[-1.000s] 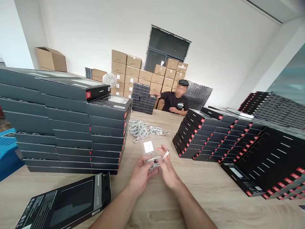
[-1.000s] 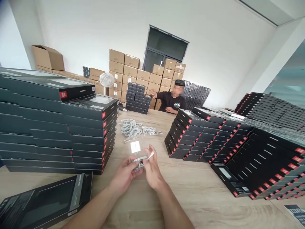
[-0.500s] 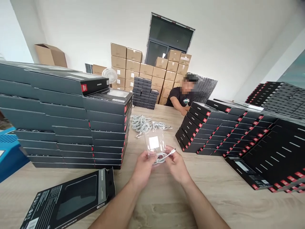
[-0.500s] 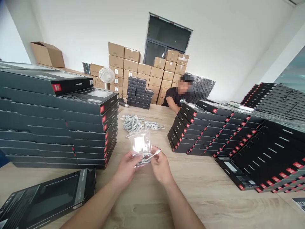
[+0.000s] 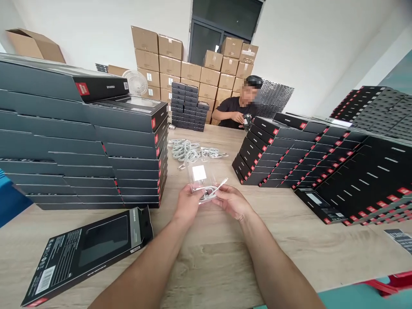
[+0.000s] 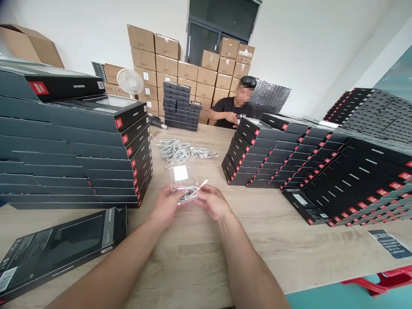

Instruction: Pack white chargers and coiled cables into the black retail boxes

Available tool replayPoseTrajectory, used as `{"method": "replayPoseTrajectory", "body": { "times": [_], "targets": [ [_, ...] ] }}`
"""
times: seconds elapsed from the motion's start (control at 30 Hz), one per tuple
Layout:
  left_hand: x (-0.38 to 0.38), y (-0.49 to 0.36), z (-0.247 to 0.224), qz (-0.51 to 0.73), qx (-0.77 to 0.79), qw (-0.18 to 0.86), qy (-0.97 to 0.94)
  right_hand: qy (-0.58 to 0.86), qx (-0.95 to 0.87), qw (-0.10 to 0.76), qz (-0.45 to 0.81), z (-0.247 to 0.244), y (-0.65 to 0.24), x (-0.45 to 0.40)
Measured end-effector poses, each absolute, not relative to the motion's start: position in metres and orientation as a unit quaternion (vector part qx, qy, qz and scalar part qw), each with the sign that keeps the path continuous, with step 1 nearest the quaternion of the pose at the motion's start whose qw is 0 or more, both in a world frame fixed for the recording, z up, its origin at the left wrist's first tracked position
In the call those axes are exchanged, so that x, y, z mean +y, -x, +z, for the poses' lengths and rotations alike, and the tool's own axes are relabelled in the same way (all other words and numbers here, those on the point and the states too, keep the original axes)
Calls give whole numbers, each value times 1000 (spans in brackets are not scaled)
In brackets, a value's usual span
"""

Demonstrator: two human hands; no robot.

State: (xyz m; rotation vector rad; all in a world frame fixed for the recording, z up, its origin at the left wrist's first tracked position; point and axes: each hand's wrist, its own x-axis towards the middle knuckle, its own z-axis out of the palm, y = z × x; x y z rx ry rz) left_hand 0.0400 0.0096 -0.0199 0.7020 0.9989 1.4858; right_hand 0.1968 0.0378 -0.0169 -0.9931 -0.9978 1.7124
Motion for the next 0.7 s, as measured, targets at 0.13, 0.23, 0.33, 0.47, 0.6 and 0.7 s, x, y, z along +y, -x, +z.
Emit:
{"method": "replayPoseTrajectory", "body": {
  "times": [0.13,0.23,0.33,0.47,0.6,0.7],
  "targets": [
    [7,-39,-18,608,413,592,-330,441,-391,480,650,-27,-189,45],
    [10,-40,-21,605,429,585,-329,462,-402,505,609,-33,-181,50],
    [13,-41,-25,605,444,582,-312,474,-424,517,573,-35,-178,52],
    [13,-36,-20,586,436,610,-309,473,-452,510,559,-30,-180,48],
    [9,-28,-4,570,381,660,-308,444,-492,487,569,-23,-181,35],
    [5,-27,5,587,338,675,-292,422,-529,485,554,-18,-178,29]
  ]
}}
